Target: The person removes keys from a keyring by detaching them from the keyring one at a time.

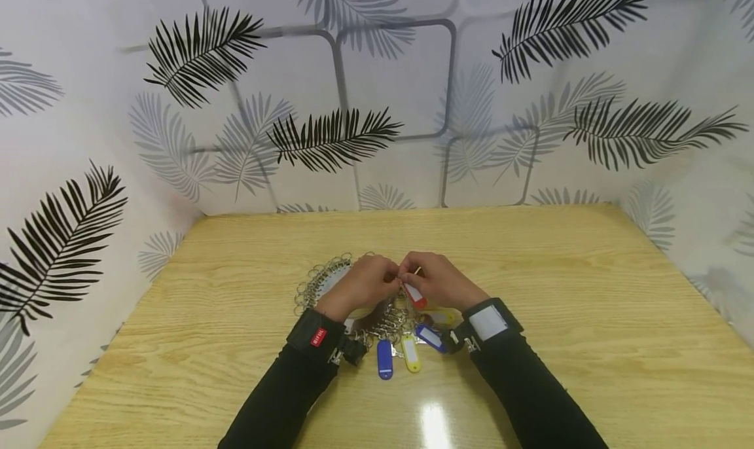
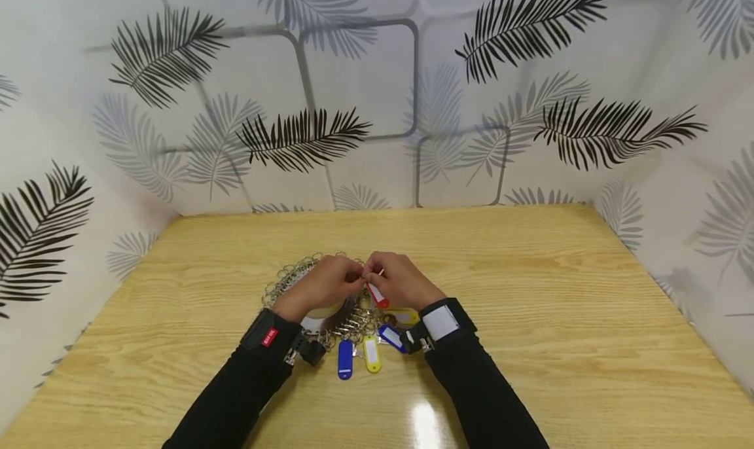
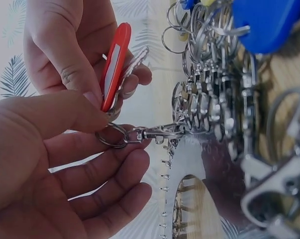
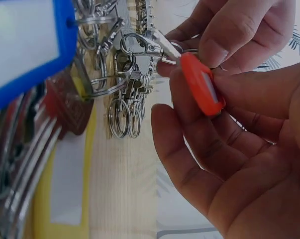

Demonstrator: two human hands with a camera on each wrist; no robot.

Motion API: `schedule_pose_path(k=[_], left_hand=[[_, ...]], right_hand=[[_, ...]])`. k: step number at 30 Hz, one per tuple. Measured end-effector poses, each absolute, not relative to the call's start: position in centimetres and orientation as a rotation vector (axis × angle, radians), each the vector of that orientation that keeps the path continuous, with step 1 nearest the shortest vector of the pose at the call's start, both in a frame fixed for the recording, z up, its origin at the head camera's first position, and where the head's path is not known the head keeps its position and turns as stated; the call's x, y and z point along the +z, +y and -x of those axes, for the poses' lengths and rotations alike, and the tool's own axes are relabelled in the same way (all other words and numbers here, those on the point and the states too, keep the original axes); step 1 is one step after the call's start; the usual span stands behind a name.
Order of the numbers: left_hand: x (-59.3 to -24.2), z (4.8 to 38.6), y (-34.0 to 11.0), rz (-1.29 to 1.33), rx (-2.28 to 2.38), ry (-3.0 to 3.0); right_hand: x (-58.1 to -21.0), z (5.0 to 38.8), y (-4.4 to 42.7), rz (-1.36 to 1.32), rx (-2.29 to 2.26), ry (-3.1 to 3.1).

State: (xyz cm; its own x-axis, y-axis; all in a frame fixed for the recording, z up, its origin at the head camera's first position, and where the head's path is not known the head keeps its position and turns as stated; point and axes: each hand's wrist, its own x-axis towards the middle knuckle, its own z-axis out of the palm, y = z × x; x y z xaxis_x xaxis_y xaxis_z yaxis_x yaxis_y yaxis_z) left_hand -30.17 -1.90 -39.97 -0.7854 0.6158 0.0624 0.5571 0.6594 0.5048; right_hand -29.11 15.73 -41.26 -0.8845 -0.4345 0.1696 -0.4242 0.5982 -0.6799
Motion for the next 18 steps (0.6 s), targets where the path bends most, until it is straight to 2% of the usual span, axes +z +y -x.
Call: schedule_pose_path(k=[18], left_hand=[[-39.70,29.77,-1.67,-0.968,0.786,2.761]], right_hand=[[-41.21,29.08,15.74,0.709,-1.135,2.844]])
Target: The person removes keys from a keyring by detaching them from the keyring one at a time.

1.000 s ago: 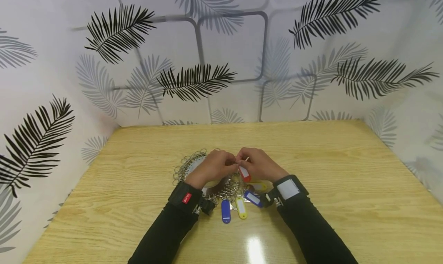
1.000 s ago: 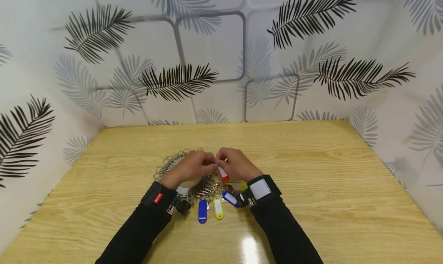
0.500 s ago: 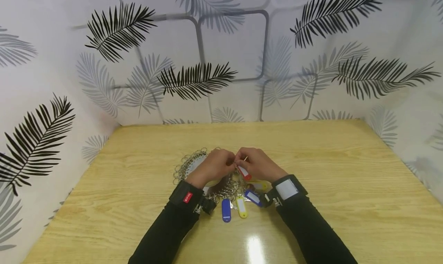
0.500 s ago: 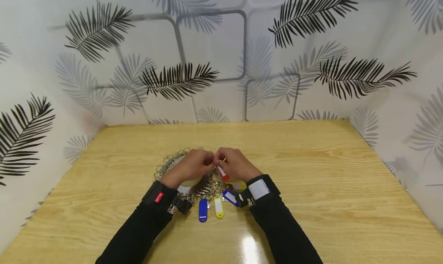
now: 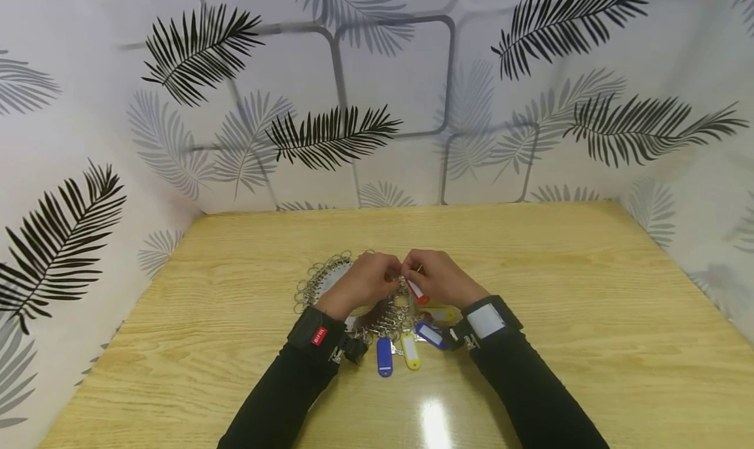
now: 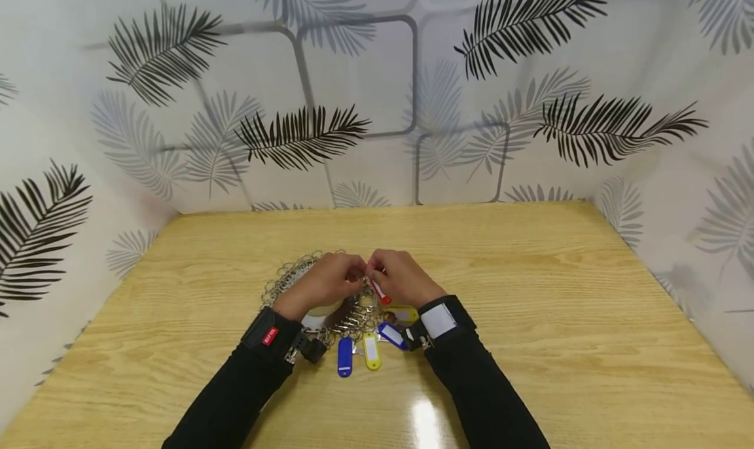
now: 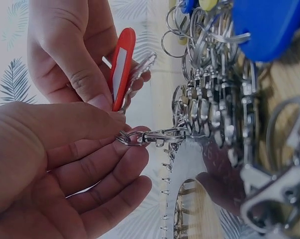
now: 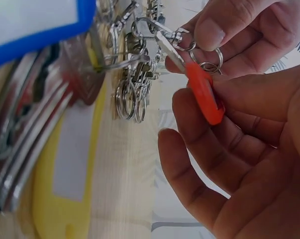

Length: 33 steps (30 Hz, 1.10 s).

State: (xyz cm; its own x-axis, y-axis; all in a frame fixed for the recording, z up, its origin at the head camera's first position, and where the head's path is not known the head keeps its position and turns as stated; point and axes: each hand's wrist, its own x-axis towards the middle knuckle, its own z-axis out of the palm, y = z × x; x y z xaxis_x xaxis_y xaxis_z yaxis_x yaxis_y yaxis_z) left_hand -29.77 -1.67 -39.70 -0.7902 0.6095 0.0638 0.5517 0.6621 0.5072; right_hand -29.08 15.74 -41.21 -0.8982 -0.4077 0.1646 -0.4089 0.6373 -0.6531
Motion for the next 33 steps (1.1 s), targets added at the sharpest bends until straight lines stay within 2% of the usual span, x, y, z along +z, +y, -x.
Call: schedule_pose_path(k=[27,33], left_hand=[[-40.0,29.6,-1.5,-0.907,0.889,2.717],[-40.0,29.7,-1.6,-0.930,0.837,2.723]], right_hand=[[-41.6,29.4,16.0,-0.554,1.119,-2.918],[-41.4,29.6,17.6,-0.508,1.102,-2.903]])
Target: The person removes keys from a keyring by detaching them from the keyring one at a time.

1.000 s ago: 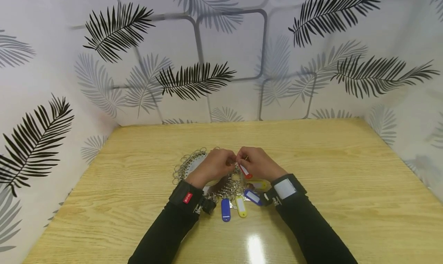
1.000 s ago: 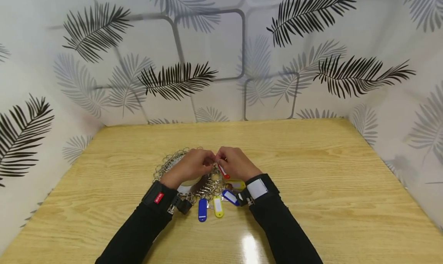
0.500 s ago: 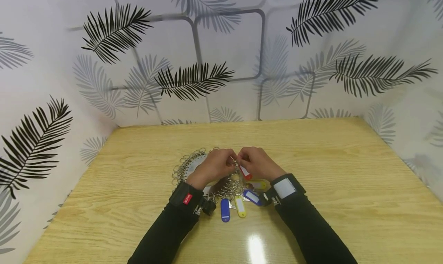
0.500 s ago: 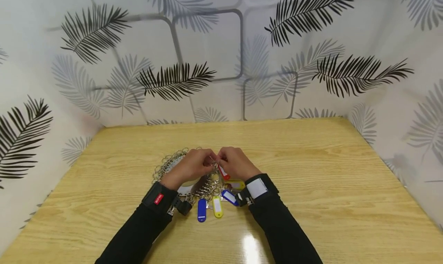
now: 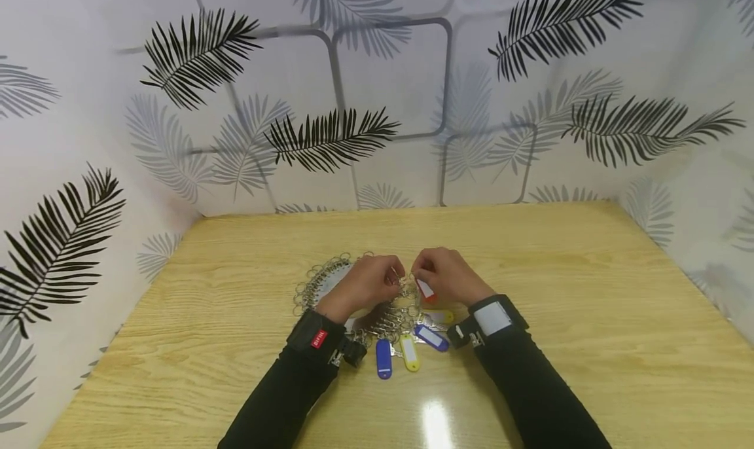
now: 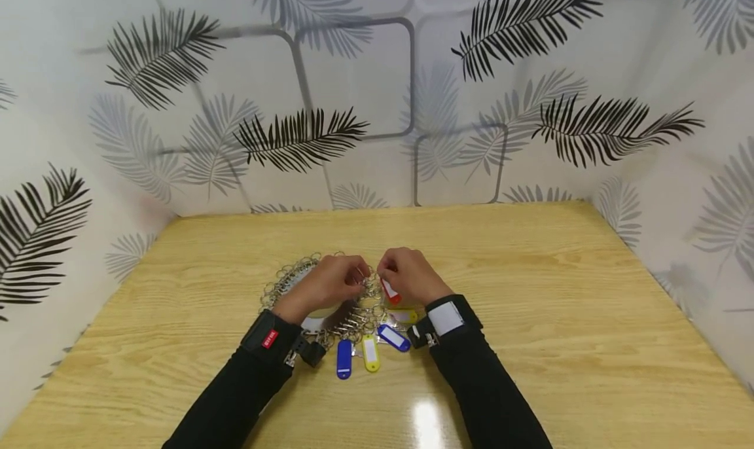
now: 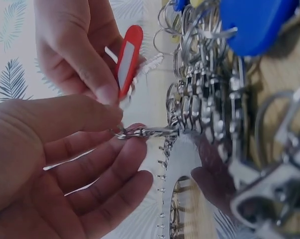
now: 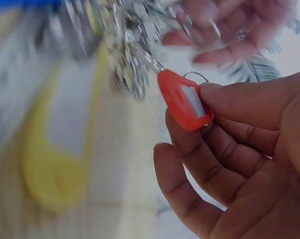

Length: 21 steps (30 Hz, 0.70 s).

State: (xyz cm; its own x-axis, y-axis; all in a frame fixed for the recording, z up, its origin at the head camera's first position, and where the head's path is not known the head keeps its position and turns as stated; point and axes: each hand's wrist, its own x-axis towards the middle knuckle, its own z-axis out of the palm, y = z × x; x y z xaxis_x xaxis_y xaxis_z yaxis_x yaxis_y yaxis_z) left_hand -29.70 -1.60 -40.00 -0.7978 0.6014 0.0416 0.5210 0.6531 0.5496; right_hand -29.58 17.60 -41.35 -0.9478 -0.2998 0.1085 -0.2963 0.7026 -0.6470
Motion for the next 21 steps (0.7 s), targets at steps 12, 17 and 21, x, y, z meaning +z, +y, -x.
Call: schedule_pose_path(k=[12,17,21], left_hand=[[-39.8,29.5,-1.7,-0.884,0.801,2.637],[-39.4,29.6,-2.3,-0.913,0.779,2.648],[-39.2,29.9,-2.5,-0.925,0.776,2.659]], right_hand=[[-40.1,28.9,29.9,0.350,-0.947,3.139],[-41.1,28.7,34.3,0.252,-0.865,3.147],[-41.8,29.2,37.7,0.185,-0.796,3.154]])
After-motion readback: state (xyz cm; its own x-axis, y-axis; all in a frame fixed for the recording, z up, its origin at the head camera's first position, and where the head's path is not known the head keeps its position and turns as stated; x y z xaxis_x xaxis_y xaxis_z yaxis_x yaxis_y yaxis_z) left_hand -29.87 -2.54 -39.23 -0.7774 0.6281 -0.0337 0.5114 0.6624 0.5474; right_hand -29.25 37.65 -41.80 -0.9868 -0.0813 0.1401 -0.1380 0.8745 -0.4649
